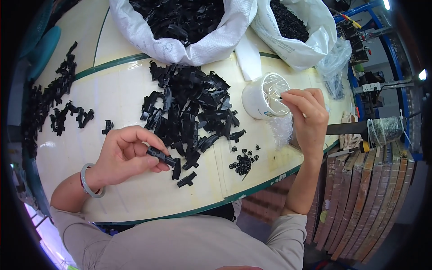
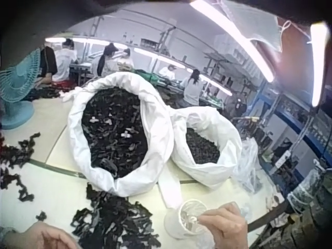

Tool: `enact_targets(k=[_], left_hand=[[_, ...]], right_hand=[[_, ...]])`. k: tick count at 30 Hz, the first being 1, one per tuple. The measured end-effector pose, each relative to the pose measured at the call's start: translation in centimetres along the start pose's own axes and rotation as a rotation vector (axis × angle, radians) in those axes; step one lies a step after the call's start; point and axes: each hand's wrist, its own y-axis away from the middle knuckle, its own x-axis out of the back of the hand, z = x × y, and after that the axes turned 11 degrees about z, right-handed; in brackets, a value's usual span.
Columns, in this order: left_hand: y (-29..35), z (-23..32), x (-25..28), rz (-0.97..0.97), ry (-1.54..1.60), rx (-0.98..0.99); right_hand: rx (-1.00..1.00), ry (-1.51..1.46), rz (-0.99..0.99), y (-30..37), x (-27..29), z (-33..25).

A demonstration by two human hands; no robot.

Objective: Assembling small black plastic parts by attaching a small circular cap to a larger T-shaped base.

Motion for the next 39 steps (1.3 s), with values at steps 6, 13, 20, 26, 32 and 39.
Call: enact_targets(k=[6, 13, 20, 26, 32, 39], left_hand=[[-0.4, 1.4, -1.1, 0.048, -0.085, 0.103], [-0.3, 0.9, -0.5, 0.129, -0.082, 0.133], [-0.2, 0.4, -1.3, -0.010, 0.070, 0.194], [0.1, -0.1, -1.0, -0.002, 0.041, 0.196], [0.1, -0.2, -0.8, 0.006, 0.030, 0.162], [0.0, -0.2, -0.8, 0.006, 0.003, 0.149]], right_hand=[[-0.344, -0.493, 0.030, 1.9, 1.2, -2.1], [-0.536, -0.849, 0.020, 3.4, 0.1, -5.5], [-0.422, -0.839, 0.060, 3.5, -2.3, -10.8], [-0.260, -0.881, 0.031, 3.5, -4.8, -13.6], [-0.276, -0.876, 0.043, 4.2, -5.7, -14.1], [-0.272, -0.865, 0.017, 4.2, -5.8, -14.2]])
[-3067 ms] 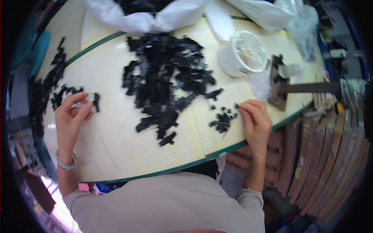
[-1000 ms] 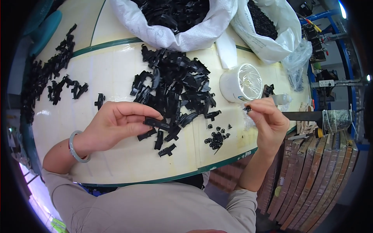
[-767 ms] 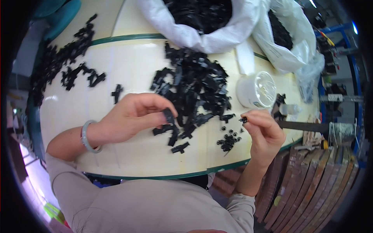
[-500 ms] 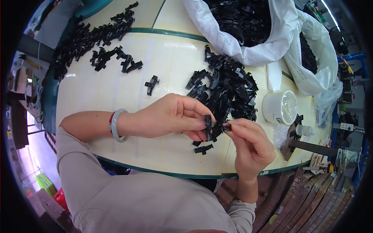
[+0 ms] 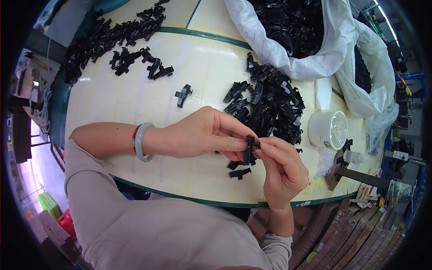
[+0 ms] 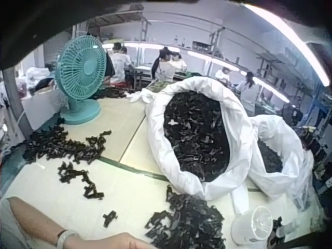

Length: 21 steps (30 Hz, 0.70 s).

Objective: Assembling small black plastic parts by attaching a small circular cap to a larger T-shaped base.

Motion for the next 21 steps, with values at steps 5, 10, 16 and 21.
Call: enact_targets(k=[5, 10, 16, 21], left_hand=[[0.1, -0.5, -0.1, 0.008, -0.020, -0.038], [-0.1, -0.3, 0.0, -0.041, -0.109, -0.067], [0.7, 0.6, -0.5, 0.125, -0.182, 0.041], [0.7, 1.4, 0.2, 0.242, -0.276, 0.042]], right_hand=[[0.022, 0.015, -0.031, 0.0, 0.1, -0.1], [0.109, 0.064, -0.086, 0.2, 0.5, 0.0], [0.104, -0.071, -0.089, 0.1, 0.3, 1.1], [-0.008, 0.072, 0.106, 0.4, 2.3, -0.5]])
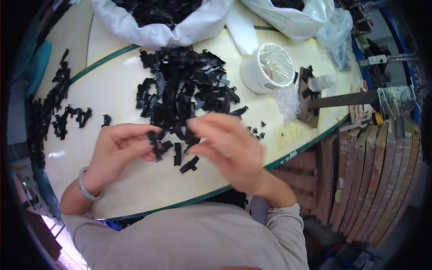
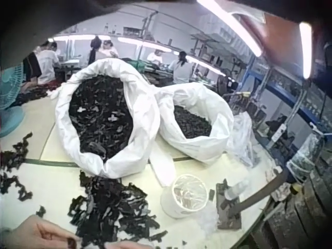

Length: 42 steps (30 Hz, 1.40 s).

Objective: Assembling small black plastic parts by attaching a small circular cap to a larger T-shaped base.

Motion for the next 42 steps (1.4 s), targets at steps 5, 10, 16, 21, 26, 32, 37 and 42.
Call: enact_targets(k=[5, 10, 16, 21, 26, 32, 37, 42], left_hand=[[0.9, -2.5, 3.6, 0.258, -0.124, -0.094], [1.2, -2.5, 5.1, 0.463, -0.345, -0.223], [1.7, -1.0, 4.1, 0.587, -0.546, -0.308], [2.2, -0.4, 3.0, 0.588, -0.865, -0.732], [2.0, -1.4, -0.4, 0.231, -0.902, -0.972], [0.8, -3.3, -1.2, 0.057, -0.985, -1.149], [0.6, -3.2, -1.4, 0.096, -1.149, -1.351], [0.5, -2.3, -1.1, 0.162, -0.963, -1.109]], right_hand=[[-0.207, 0.419, 0.045, 1.7, 8.9, 2.3], [-0.228, 0.568, 0.029, 3.2, 9.8, 3.4], [-0.077, 0.589, -0.068, 3.4, 10.5, 5.7], [-0.481, 0.140, 0.224, 3.7, 11.5, 6.3], [-0.734, -0.498, 0.415, 4.3, 11.9, 6.8], [-0.764, -0.483, 0.403, 4.5, 10.4, 6.4], [-0.759, -0.444, 0.483, 4.2, 9.5, 5.8], [-0.739, -0.383, 0.486, 3.4, 9.6, 5.5]])
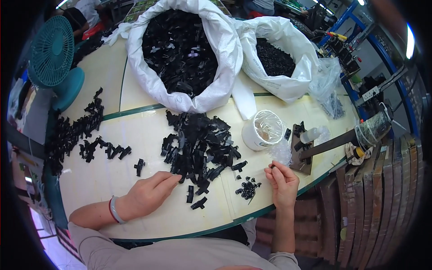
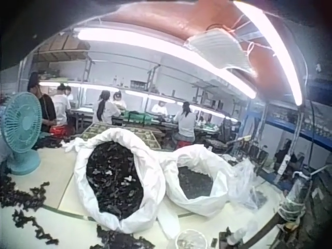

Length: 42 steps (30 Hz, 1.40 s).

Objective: Assembling small black plastic parts by attaching a small circular cap to a larger T-shaped base.

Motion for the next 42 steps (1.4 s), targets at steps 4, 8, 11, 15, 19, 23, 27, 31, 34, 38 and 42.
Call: enact_targets(k=[4, 8, 11, 15, 19, 23, 27, 31, 34, 38, 42], left_hand=[[-0.1, 0.3, 0.9, -0.101, 0.300, 0.369], [-1.1, -0.5, 1.3, -0.182, 0.758, 0.751], [-1.7, 0.3, 1.4, -0.264, 1.009, 0.984], [-1.6, 0.4, 1.1, -0.293, 1.049, 0.870], [-1.2, -0.5, 1.2, -0.343, 1.052, 0.881], [-1.2, -0.3, 0.9, -0.338, 1.098, 0.897], [-2.0, 0.0, 1.3, -0.394, 1.236, 1.025], [-1.4, -0.5, 1.1, -0.497, 1.242, 0.841], [-0.6, -0.7, 0.7, -0.440, 1.309, 0.845], [-1.8, -0.3, 1.3, -0.390, 1.260, 1.005], [-1.2, -0.6, 1.0, -0.358, 1.221, 1.014]], right_hand=[[0.037, 0.070, -0.087, -0.2, 0.4, -0.6], [0.120, 0.120, -0.118, -0.2, 0.2, -1.2], [0.126, 0.120, -0.128, -0.2, -0.3, -1.9], [0.143, 0.143, -0.142, -0.5, -0.7, -2.9], [0.500, 0.421, -0.089, -1.9, -2.1, -5.3], [1.197, 0.859, -0.171, -5.5, -4.6, -6.8], [1.234, 0.992, -0.228, -7.5, -5.3, -6.5], [1.233, 1.049, -0.292, -7.8, -5.6, -6.0], [1.214, 1.081, -0.312, -7.5, -5.8, -6.2], [1.099, 0.956, -0.320, -6.3, -5.8, -7.2], [0.724, 0.585, -0.373, -3.8, -5.6, -6.5]])
